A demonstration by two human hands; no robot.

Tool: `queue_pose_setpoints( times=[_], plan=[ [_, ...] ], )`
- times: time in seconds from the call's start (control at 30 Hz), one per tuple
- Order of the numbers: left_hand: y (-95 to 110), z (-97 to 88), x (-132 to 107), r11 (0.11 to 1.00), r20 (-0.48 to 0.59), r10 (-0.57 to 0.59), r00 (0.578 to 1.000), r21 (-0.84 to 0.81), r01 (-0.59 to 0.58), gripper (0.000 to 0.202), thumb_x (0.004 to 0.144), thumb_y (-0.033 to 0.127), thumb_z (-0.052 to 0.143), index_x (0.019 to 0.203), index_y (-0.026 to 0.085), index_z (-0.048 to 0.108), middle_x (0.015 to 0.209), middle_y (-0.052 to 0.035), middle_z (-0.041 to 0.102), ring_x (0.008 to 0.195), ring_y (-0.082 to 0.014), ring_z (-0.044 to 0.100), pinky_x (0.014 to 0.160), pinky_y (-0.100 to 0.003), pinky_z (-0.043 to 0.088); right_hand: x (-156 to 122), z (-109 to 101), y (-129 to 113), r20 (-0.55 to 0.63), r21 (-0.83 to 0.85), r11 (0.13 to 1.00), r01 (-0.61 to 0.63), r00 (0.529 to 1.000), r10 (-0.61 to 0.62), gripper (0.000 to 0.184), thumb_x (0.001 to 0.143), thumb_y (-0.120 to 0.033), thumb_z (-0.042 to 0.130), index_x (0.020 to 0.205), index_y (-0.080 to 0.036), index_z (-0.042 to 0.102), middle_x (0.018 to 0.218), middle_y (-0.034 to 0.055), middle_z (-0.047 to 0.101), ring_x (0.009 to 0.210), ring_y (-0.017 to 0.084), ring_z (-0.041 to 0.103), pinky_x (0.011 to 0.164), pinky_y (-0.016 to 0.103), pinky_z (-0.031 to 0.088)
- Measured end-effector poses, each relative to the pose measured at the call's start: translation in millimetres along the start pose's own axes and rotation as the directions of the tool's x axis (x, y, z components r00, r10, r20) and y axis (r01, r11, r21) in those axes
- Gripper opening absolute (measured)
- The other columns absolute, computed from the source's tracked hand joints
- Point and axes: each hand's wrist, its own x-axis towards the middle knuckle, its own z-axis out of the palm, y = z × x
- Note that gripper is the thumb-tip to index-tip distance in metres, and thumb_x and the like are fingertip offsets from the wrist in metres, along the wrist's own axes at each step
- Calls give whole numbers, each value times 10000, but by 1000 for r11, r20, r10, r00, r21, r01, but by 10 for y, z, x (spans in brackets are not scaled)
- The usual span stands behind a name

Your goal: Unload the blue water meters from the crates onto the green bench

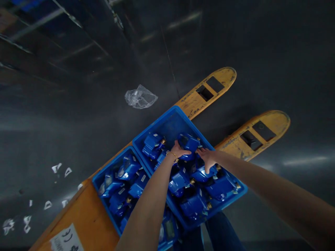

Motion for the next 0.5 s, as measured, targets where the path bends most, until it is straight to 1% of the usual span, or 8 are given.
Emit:
queue_pose_setpoints(
  times=[0.07, 0.13, 0.17, 0.23, 0.3, 0.37, 0.43, 0.5],
  plan=[
    [78, 70, -125, 997, -73, 2, 997, 76, 3, 973, 479, 365, 899, 1261, 96, 388, 1292, -246, 575, 1221, -357, 558, 1035, -466, 452, -80, 26, 4, -40, 41, 999, 26, 999, -24, 1262, 396, -342, 852, 1491, -128, 263, 1489, 224, 328, 1322, 384, 400, 1057, 457, 418],
    [168, 96, -266, 988, -185, 57, 981, 152, -29, 912, 470, 328, 899, 1209, 118, 406, 1276, -226, 573, 1234, -361, 538, 1041, -461, 441, -191, 92, -17, -153, 28, 998, 58, 987, -54, 1174, 420, -288, 832, 1462, -122, 315, 1440, 207, 380, 1265, 368, 445, 1045, 443, 424],
    [214, 88, -352, 981, -241, 96, 966, 188, -50, 890, 461, 318, 899, 1184, 129, 415, 1257, -208, 579, 1233, -359, 534, 1038, -454, 442, -261, 143, -38, -224, 4, 997, 76, 972, -73, 1144, 420, -256, 822, 1447, -112, 339, 1413, 206, 403, 1237, 369, 457, 1040, 446, 423],
    [303, 29, -568, 963, -335, 176, 926, 255, -91, 871, 455, 313, 892, 1165, 134, 421, 1214, -183, 586, 1218, -358, 535, 1023, -445, 453, -431, 267, -98, -363, -46, 993, 104, 925, -114, 1097, 420, -208, 800, 1425, -92, 373, 1374, 214, 432, 1199, 373, 463, 1032, 459, 418],
    [380, -80, -857, 943, -394, 250, 885, 307, -130, 885, 474, 321, 878, 1194, 124, 404, 1218, -180, 568, 1229, -358, 519, 1033, -452, 447, -641, 402, -161, -476, -67, 990, 121, 868, -138, 1067, 432, -177, 770, 1419, -75, 376, 1383, 229, 423, 1224, 386, 429, 1054, 479, 393],
    [437, -226, -1217, 924, -435, 304, 848, 352, -151, 914, 491, 334, 867, 1235, 114, 383, 1249, -184, 543, 1254, -364, 493, 1062, -475, 426, -902, 534, -206, -587, -28, 991, 133, 800, -124, 1038, 446, -157, 740, 1412, -67, 373, 1405, 232, 397, 1271, 394, 379, 1098, 492, 350],
    [476, -396, -1632, 921, -473, 318, 822, 361, -149, 930, 500, 353, 862, 1255, 108, 377, 1252, -181, 536, 1247, -365, 496, 1070, -496, 421, -1239, 674, -230, -694, 89, 984, 151, 718, -47, 1037, 466, -179, 734, 1421, -81, 340, 1411, 220, 379, 1293, 386, 356, 1114, 503, 338],
    [499, -573, -2087, 934, -506, 305, 807, 326, -148, 920, 502, 377, 859, 1249, 117, 390, 1212, -160, 552, 1199, -356, 533, 1046, -507, 444, -1671, 842, -257, -792, 233, 951, 202, 607, 66, 1059, 495, -232, 744, 1439, -111, 278, 1407, 199, 369, 1302, 362, 355, 1118, 503, 347]
  ],
)
